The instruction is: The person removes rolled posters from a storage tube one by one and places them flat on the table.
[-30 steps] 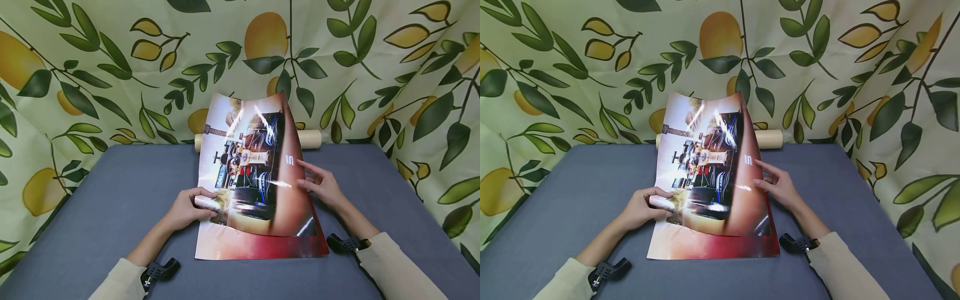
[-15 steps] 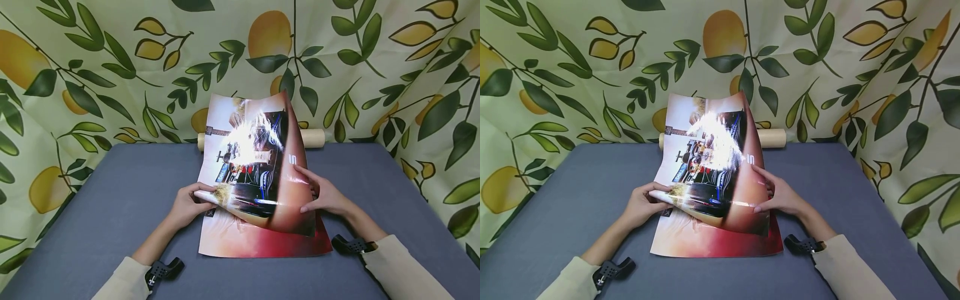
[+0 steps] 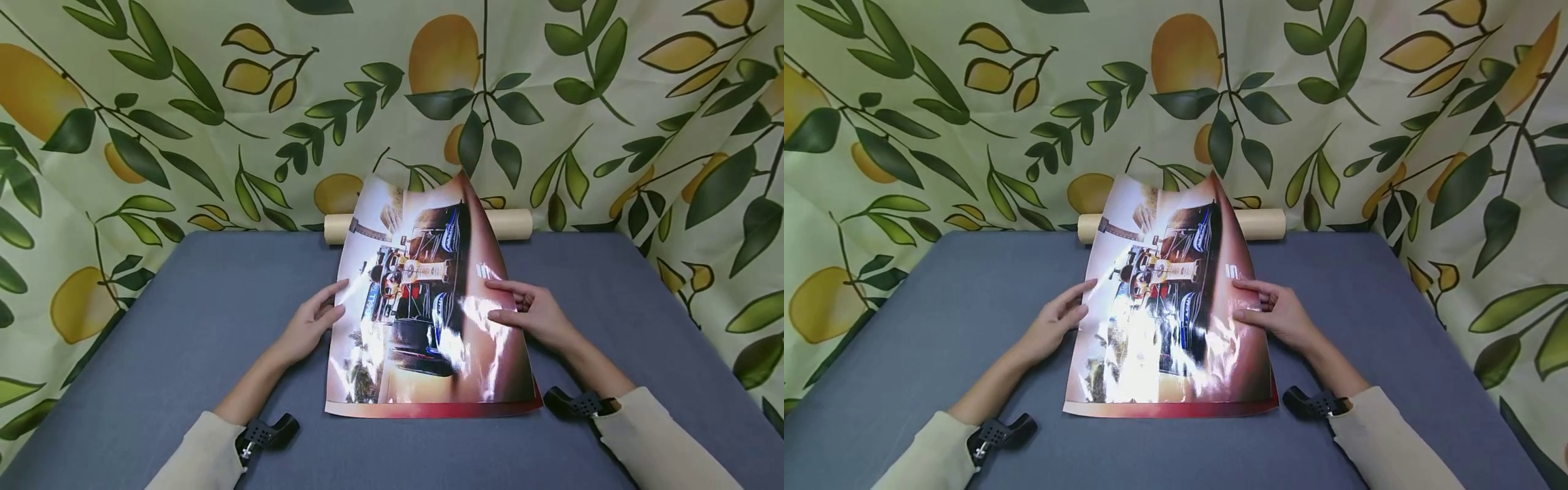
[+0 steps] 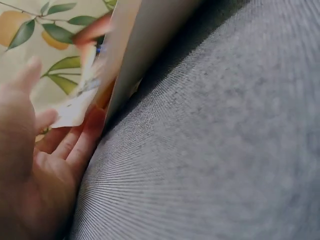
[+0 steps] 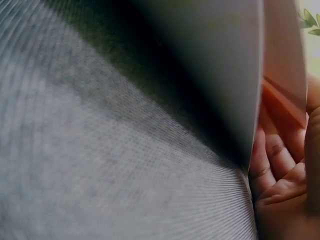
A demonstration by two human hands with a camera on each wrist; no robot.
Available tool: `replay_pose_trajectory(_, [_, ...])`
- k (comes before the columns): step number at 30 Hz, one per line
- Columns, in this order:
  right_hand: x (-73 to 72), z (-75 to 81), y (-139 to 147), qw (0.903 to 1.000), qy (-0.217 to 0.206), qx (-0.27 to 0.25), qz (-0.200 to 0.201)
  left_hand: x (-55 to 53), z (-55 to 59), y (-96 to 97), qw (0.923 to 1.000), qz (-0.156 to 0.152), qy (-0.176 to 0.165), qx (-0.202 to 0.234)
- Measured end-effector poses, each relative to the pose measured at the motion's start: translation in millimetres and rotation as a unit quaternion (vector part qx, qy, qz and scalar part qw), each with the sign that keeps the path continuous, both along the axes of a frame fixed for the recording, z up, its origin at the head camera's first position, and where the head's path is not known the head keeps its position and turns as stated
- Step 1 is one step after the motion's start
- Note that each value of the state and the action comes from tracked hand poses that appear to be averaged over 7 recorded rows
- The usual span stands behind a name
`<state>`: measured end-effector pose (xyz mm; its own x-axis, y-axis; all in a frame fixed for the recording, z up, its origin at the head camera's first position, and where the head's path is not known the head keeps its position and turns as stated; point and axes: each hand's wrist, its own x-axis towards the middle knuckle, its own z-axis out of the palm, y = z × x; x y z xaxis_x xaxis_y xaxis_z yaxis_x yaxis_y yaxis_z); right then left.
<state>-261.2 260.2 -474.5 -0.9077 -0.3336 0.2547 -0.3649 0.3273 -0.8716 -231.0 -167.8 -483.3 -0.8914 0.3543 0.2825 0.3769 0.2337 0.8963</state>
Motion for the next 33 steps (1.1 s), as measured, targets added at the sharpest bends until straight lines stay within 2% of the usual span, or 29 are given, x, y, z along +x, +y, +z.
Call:
replay_pose_trajectory(2, [-1.7, -0.6, -1, 0.9998, 0.015, 0.012, -0.008, -2.5, -1.3, -0.2, 0.9992, 0.039, -0.007, -0.001])
replay_pose_trajectory(4, [-3.4, -1.1, -2, 0.9991, 0.031, 0.024, -0.017, -5.6, -3.0, -1.7, 0.9975, 0.070, 0.004, -0.009])
replay_pose_trajectory(8, [-6.5, -1.5, -4, 0.9985, 0.042, 0.032, -0.014, -9.7, -5.8, -5.7, 0.9939, 0.100, 0.034, -0.030])
replay_pose_trajectory(13, [-7.3, -0.8, -5, 0.9992, 0.022, 0.030, 0.012, -10.4, -5.8, -8.0, 0.9945, 0.079, 0.030, -0.063])
replay_pose_trajectory(17, [-5.3, -0.2, -5, 0.9981, 0.026, 0.046, -0.030, -10.1, -4.9, -7.1, 0.9936, 0.068, 0.025, -0.087])
replay_pose_trajectory(21, [-4.7, 0.7, -6, 0.9972, 0.032, 0.035, -0.059, -11.5, -4.1, -6.4, 0.9936, 0.074, 0.014, -0.085])
replay_pose_trajectory(24, [-4.9, 2.3, -6, 0.9984, 0.027, 0.026, -0.042, -14.4, -3.0, -5.7, 0.9949, 0.075, 0.009, -0.067])
replay_pose_trajectory(29, [-8.3, 2.8, -4, 0.9998, -0.015, 0.010, 0.000, -22.5, -1.5, -6.8, 0.9969, 0.062, 0.008, -0.048])
replay_pose_trajectory(33, [-11.3, 2.0, -4, 0.9994, -0.020, 0.029, -0.005, -27.5, -0.5, -9.3, 0.9977, 0.049, -0.009, -0.045])
